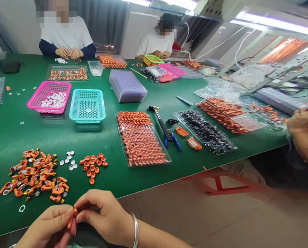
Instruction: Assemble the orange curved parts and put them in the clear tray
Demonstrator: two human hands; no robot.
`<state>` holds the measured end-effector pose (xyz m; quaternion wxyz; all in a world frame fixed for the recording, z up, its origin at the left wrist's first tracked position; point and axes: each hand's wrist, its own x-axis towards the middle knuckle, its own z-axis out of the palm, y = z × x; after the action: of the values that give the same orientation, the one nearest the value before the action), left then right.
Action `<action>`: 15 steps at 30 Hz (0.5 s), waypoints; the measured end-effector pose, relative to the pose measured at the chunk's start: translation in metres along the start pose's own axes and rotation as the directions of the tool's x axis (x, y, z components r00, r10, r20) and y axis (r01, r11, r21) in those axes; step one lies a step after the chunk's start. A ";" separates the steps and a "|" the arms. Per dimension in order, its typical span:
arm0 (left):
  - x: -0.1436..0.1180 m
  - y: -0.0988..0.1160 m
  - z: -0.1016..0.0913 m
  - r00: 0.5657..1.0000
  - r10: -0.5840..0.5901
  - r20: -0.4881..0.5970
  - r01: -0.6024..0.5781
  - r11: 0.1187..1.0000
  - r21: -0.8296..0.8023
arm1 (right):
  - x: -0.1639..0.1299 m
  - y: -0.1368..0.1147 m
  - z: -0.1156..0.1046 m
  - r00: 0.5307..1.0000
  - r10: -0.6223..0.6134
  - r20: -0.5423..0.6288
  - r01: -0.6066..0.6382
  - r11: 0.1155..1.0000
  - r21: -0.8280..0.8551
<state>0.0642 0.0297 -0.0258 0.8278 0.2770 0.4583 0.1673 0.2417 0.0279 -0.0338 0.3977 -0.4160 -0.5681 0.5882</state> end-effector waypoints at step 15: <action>0.010 0.005 0.009 0.994 0.050 -0.102 -0.081 0.941 -0.327 | 0.016 0.021 0.014 0.963 0.268 0.036 -0.223 0.714 0.664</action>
<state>0.0767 0.0362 -0.0251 0.8345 0.1410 0.4520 0.2818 0.2227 0.0374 -0.0553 0.4552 -0.3377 -0.2494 0.7852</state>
